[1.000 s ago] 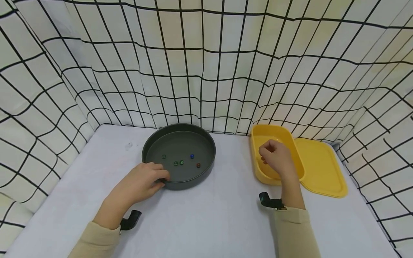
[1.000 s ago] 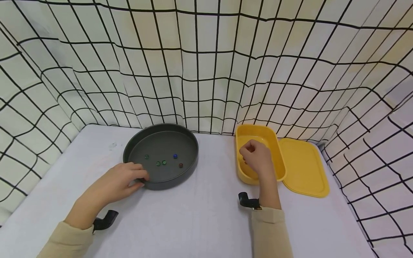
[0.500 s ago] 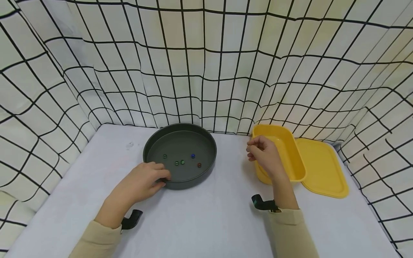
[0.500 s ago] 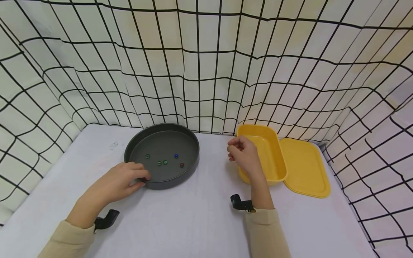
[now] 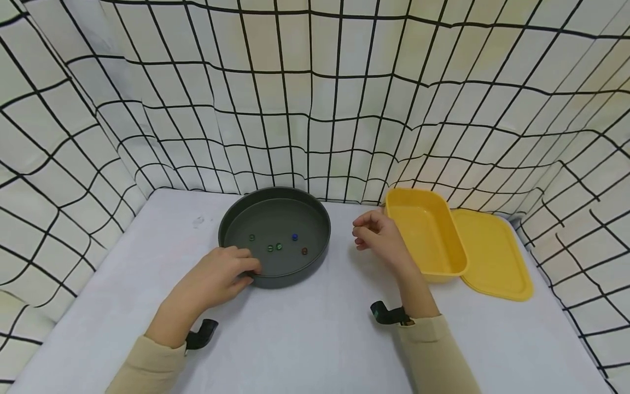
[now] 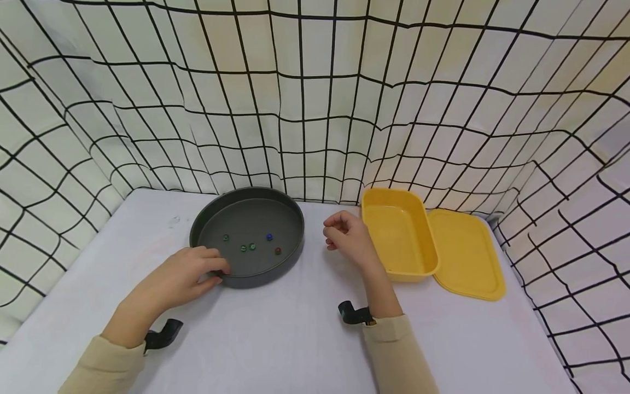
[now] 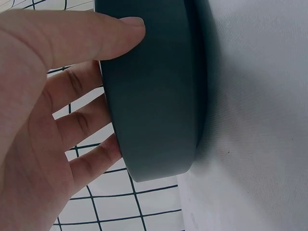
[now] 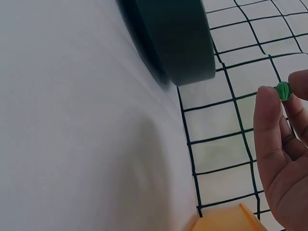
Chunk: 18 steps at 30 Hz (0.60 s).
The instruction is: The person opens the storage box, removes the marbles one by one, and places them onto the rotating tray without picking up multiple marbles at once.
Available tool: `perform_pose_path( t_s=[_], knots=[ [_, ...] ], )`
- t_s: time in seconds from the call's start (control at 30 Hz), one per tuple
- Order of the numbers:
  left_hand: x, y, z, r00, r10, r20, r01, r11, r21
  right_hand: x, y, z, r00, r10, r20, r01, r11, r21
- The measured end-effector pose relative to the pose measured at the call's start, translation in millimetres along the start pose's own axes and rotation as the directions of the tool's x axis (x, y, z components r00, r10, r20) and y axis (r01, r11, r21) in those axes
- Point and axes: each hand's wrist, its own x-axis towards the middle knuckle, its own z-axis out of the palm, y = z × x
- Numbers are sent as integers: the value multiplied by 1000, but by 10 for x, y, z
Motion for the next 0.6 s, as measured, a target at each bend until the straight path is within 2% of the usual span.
perform_pose_path(
  t_s=[0.6],
  knots=[
    [-6, -6, -18, 1000, -7, 6, 7, 1000, -12, 57, -84, 307, 989, -45, 139, 32, 995, 95]
  ],
)
